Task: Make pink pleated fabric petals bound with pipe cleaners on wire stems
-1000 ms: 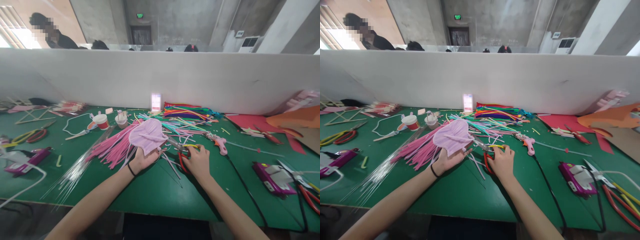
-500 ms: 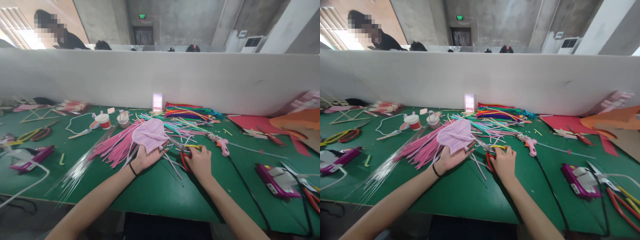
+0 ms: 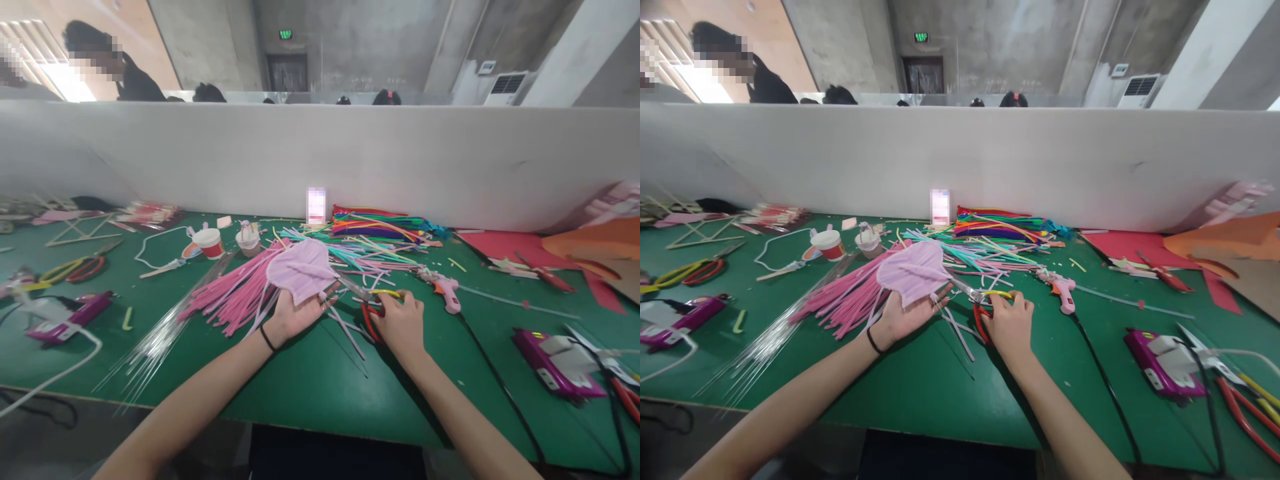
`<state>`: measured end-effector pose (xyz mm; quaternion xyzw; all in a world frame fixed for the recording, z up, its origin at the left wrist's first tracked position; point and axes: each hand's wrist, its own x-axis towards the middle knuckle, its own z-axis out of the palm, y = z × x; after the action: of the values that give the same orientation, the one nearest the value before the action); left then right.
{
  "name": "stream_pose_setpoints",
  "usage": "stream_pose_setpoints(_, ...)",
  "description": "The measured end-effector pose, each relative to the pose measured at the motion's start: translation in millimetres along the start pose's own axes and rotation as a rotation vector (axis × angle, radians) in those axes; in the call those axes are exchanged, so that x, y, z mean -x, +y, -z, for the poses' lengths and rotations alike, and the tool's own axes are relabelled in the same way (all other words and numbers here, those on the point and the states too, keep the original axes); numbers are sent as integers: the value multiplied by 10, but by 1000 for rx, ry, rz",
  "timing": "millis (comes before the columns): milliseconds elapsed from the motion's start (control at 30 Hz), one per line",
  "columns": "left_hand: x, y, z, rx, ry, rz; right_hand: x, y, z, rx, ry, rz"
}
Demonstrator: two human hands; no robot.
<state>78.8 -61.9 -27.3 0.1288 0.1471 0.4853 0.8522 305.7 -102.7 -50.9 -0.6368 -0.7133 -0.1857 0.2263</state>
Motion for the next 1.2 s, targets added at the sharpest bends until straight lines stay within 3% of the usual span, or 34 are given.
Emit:
stream_pose_setpoints(300,-5,6,29,-13,-4,-25,-21,14,-16,-6,-3,5)
stream_pose_setpoints(800,69,38,-86,-64,-138,-36,-29,46,-75,-43,-57,-12)
stream_pose_setpoints(1200,-6,47,75,-17,-74,28,-19,-1,-93,27,-67,4)
